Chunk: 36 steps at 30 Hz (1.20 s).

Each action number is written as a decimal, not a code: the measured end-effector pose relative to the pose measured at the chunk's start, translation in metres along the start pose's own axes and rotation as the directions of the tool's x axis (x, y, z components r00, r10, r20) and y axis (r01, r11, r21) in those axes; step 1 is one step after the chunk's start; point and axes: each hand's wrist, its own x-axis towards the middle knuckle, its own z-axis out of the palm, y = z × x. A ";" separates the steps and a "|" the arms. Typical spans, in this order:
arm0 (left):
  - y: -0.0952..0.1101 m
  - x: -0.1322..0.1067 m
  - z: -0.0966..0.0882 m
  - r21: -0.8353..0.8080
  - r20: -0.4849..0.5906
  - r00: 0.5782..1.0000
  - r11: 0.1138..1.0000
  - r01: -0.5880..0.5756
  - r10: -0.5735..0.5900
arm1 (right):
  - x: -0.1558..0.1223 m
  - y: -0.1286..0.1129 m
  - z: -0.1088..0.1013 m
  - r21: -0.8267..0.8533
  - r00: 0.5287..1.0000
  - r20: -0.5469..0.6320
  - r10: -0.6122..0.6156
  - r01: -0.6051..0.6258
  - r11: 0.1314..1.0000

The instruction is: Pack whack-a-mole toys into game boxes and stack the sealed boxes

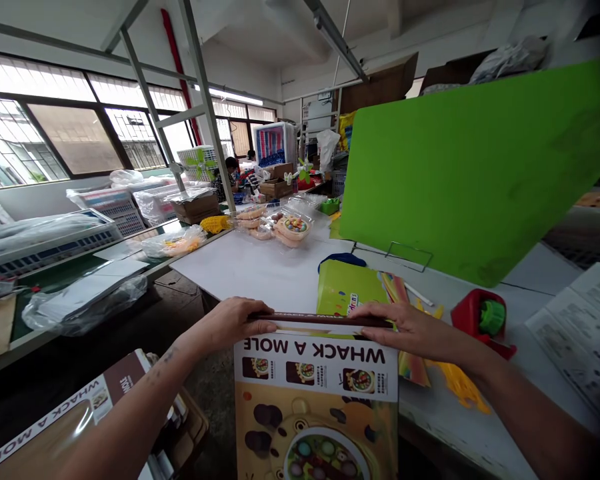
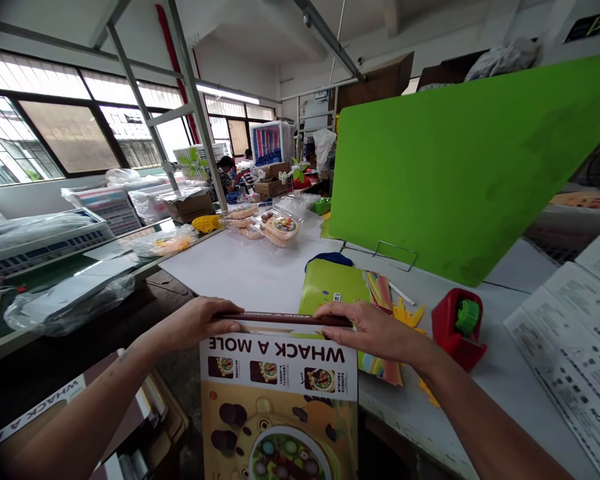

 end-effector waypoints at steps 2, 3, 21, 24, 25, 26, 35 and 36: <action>-0.003 -0.002 -0.001 -0.009 0.012 1.000 1.000 0.008 -0.008 | -0.001 0.001 -0.002 -0.027 0.996 0.089 0.030 -0.028 0.999; -0.004 -0.004 -0.001 -0.011 0.025 1.000 1.000 0.011 -0.011 | -0.003 0.002 -0.002 -0.035 0.994 0.103 0.040 -0.037 0.999; -0.005 -0.020 0.046 0.547 -0.012 0.983 0.824 -0.148 0.185 | -0.036 0.025 0.060 0.156 0.947 -0.322 0.018 0.034 0.987; 0.006 -0.012 0.082 0.521 -0.050 0.937 0.809 -0.271 0.346 | -0.046 0.025 0.058 0.154 0.942 -0.332 0.044 0.008 0.988; 0.007 -0.010 0.091 0.517 -0.079 0.915 0.801 -0.303 0.397 | -0.052 0.031 0.054 0.169 0.928 -0.364 0.081 -0.020 0.985; 0.007 -0.008 0.098 0.520 -0.110 0.891 0.789 -0.327 0.441 | -0.061 0.040 0.050 0.189 0.892 -0.428 0.144 -0.068 0.980; -0.009 -0.001 0.110 0.612 -0.233 0.779 0.710 -0.348 0.582 | -0.154 0.185 0.005 0.329 0.156 -0.833 0.531 -0.632 0.701; -0.010 0.000 0.110 0.625 -0.229 0.779 0.702 -0.342 0.583 | -0.156 0.195 0.006 0.334 0.137 -0.822 0.553 -0.671 0.662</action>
